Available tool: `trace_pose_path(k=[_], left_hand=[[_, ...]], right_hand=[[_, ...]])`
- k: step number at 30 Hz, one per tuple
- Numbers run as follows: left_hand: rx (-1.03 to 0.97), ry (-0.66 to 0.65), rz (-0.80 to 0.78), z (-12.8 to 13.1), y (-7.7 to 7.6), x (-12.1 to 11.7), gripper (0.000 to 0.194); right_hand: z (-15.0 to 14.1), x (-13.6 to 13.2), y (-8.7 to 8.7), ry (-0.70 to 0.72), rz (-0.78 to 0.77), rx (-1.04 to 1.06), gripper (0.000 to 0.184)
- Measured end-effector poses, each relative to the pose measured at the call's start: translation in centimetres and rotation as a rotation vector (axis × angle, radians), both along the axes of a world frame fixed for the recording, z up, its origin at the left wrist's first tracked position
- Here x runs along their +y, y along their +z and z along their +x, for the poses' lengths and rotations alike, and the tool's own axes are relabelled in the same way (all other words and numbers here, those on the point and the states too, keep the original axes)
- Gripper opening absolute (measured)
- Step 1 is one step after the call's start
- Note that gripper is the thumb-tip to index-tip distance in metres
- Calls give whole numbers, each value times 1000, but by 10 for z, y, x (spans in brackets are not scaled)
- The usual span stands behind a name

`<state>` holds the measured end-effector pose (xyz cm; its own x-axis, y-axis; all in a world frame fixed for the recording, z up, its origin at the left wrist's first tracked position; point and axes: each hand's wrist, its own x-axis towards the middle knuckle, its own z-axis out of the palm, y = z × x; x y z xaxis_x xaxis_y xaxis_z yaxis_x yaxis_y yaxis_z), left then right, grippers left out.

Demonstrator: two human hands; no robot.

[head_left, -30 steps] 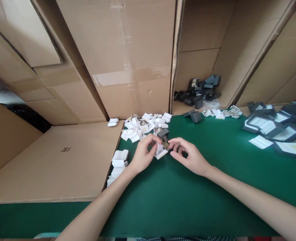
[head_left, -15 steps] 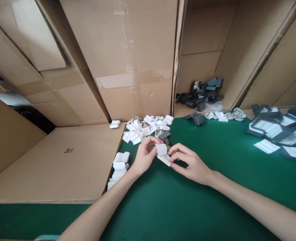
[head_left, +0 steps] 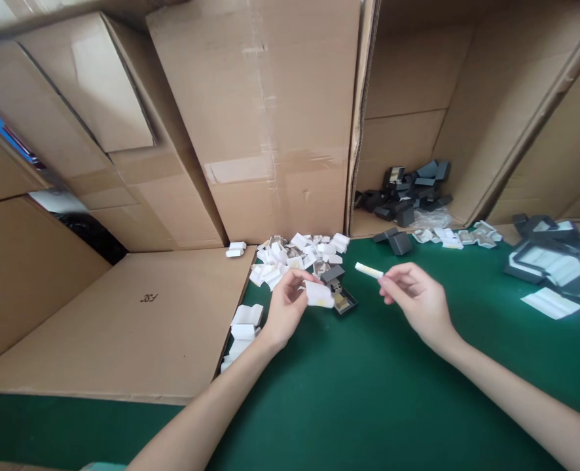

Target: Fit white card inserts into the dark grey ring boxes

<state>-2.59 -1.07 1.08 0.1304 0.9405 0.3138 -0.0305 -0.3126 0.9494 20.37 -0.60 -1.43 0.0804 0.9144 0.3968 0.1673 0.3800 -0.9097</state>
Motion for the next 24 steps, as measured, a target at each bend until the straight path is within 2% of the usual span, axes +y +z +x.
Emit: trace_pose_path(k=[2, 5, 11, 14, 17, 19, 24], left_hand=[[19, -7, -1, 0, 0, -1, 21], [52, -25, -26, 0, -1, -2, 27], [156, -68, 1, 3, -4, -6, 33], [234, -82, 41, 5, -4, -9, 36], [276, -108, 66, 7, -4, -11, 36], [293, -120, 77, 8, -4, -12, 36], [310, -164, 99, 10, -6, -15, 36]], right_hand=[[3, 6, -3, -51, -36, 113, 24], [1, 6, -6, -45, -30, 130, 27], [-18, -17, -3, 183, 15, -129, 20], [-28, -26, -3, 276, 19, -230, 35], [-33, -29, -6, 300, -13, -277, 55], [-34, -29, -8, 309, -48, -267, 60], [-34, -25, -8, 260, -117, -119, 46]])
